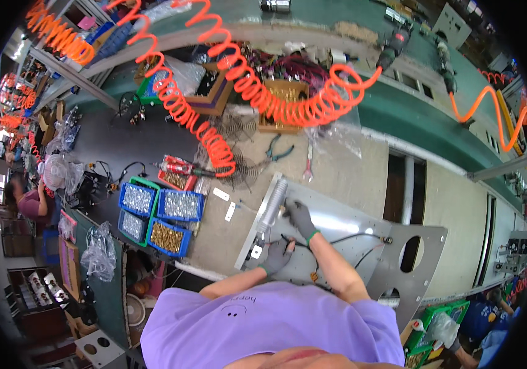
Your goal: The person assembles an electronic device on a workbench, using a pneumatic screwdriver to fasten a corrugated tube and other components to a metal chassis. They handle small parts from trays, connect wires, and use a wooden board to support the assembly during work.
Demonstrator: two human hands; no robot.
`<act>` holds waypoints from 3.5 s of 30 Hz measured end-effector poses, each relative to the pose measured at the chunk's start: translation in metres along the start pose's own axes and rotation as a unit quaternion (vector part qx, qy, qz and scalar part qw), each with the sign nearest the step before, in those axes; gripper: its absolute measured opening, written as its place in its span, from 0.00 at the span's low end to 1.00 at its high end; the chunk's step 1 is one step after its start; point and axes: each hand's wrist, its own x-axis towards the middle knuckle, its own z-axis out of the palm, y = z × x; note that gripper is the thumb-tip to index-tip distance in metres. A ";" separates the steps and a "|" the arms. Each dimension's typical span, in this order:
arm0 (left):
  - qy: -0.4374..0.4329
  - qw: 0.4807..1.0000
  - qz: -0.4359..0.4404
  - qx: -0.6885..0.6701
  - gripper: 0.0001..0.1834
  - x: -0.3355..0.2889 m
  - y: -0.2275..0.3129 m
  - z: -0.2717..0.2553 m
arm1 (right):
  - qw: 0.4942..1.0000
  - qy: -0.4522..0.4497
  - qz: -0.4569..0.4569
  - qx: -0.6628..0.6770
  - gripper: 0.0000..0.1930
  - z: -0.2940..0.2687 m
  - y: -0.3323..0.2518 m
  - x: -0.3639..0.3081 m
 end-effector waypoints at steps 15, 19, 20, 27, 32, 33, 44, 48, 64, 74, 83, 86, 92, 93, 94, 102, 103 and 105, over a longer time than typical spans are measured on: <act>0.001 0.999 0.014 -0.049 0.07 0.009 0.012 -0.007 | 0.996 -0.087 0.005 0.013 0.16 -0.011 -0.021 -0.029; -0.004 0.999 -0.003 -0.048 0.08 0.008 0.014 -0.007 | 0.990 -0.065 -0.082 -0.095 0.18 -0.007 -0.021 -0.025; 0.001 0.999 -0.002 -0.044 0.08 0.009 0.015 -0.006 | 0.986 -0.046 -0.122 -0.107 0.19 -0.004 -0.012 -0.019; 0.015 0.998 -0.016 -0.061 0.09 0.010 0.014 -0.004 | 0.994 -0.058 0.028 -0.093 0.25 0.003 -0.023 -0.015; 0.013 0.998 -0.026 -0.063 0.09 0.011 0.020 -0.006 | 0.995 -0.091 0.029 -0.017 0.30 -0.008 -0.026 -0.026; 0.014 0.998 -0.028 -0.062 0.09 0.012 0.019 -0.006 | 0.988 -0.134 0.079 -0.013 0.31 -0.012 -0.030 -0.028; 0.042 0.998 -0.016 -0.053 0.10 0.014 0.016 -0.001 | 0.992 -0.082 -0.037 -0.085 0.23 -0.006 -0.012 -0.018; 0.048 0.996 -0.030 -0.065 0.09 0.014 0.013 0.003 | 0.988 -0.091 -0.045 -0.118 0.21 -0.002 -0.010 -0.015; 0.043 0.978 -0.126 -0.158 0.10 0.020 0.019 0.003 | 0.978 -0.017 -0.171 -0.122 0.18 0.004 -0.009 -0.018; -0.013 0.888 -0.298 -0.349 0.12 0.019 0.014 -0.002 | 0.940 -0.077 -0.247 -0.221 0.16 -0.012 -0.001 -0.062; -0.118 0.969 -0.122 -0.177 0.15 -0.023 0.056 -0.072 | 0.931 0.039 -0.199 -0.302 0.16 -0.017 -0.008 -0.067; -0.089 0.994 0.061 -0.009 0.09 -0.039 0.076 -0.126 | 0.915 0.027 -0.143 -0.377 0.17 -0.014 -0.002 -0.063; 0.050 0.978 0.129 0.155 0.07 -0.019 0.075 -0.192 | 0.909 0.055 -0.160 -0.381 0.15 -0.013 0.006 -0.057; 0.107 0.988 0.058 0.099 0.07 -0.004 0.073 -0.191 | 0.910 0.060 -0.183 -0.367 0.15 -0.014 0.006 -0.057; 0.167 0.985 -0.015 0.041 0.08 0.012 0.069 -0.189 | 0.909 0.063 -0.207 -0.355 0.15 -0.014 0.006 -0.058; -0.035 0.992 0.069 0.098 0.21 0.119 0.007 -0.155 | 0.916 0.047 -0.186 -0.351 0.14 -0.017 0.002 -0.056; -0.048 0.995 0.065 0.058 0.24 0.122 -0.002 -0.146 | 0.917 0.056 -0.193 -0.345 0.14 -0.016 0.003 -0.055; -0.074 0.997 0.010 0.007 0.28 0.118 -0.012 -0.131 | 0.919 0.072 -0.191 -0.336 0.14 -0.013 0.007 -0.051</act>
